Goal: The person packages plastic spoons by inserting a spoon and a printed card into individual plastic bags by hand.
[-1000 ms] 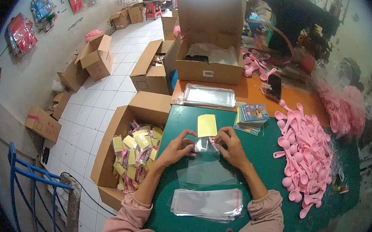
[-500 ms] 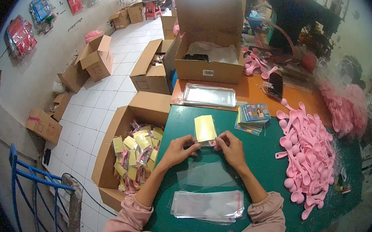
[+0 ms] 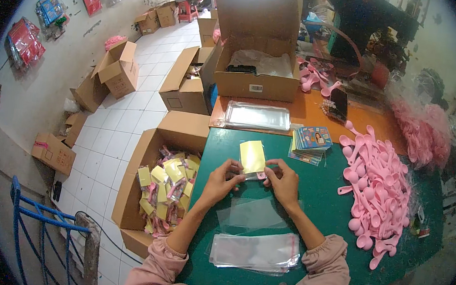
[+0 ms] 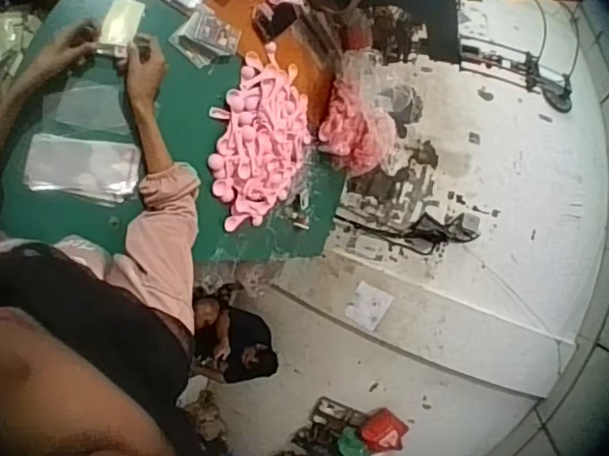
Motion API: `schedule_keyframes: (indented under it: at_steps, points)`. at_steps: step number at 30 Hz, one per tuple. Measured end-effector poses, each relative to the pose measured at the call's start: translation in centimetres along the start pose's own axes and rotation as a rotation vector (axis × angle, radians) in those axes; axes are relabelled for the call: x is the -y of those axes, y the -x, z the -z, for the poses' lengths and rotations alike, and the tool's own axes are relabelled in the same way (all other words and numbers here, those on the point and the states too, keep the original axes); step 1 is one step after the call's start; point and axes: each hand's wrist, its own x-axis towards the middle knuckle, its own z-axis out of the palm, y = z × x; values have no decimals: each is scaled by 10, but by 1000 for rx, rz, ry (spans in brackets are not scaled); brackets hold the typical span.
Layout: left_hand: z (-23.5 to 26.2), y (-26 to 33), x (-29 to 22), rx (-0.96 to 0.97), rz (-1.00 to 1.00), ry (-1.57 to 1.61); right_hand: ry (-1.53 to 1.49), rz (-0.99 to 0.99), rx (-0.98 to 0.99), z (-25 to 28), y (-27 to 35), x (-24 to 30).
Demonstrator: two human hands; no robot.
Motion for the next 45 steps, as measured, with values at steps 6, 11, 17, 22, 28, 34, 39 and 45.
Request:
schedule_keyframes:
  at_steps: [6, 11, 17, 22, 28, 34, 39, 45]
  points:
    - [25, 10, -10, 88, 91, -8, 266, 138, 33, 8, -2, 10]
    - [110, 47, 1, -120, -2, 37, 915, 400, -363, 124, -87, 15]
    - [200, 107, 57, -549, 66, -596, 1325, -28, -8, 236, -129, -54]
    - [184, 129, 51, -579, 109, -495, 1131, 182, -168, 210, -67, -42]
    - [72, 74, -36, -251, -249, -609, 1141, 294, 149, 182, -4, 0]
    - [-6, 54, -47, 100, -345, -743, 810, 179, 404, 195, 13, 80]
    - [-40, 46, -30, 120, -407, -890, 957, -131, 171, 306, -31, 88]
    - [-38, 35, -12, 112, -471, -774, 511, -29, -81, 242, -27, 57]
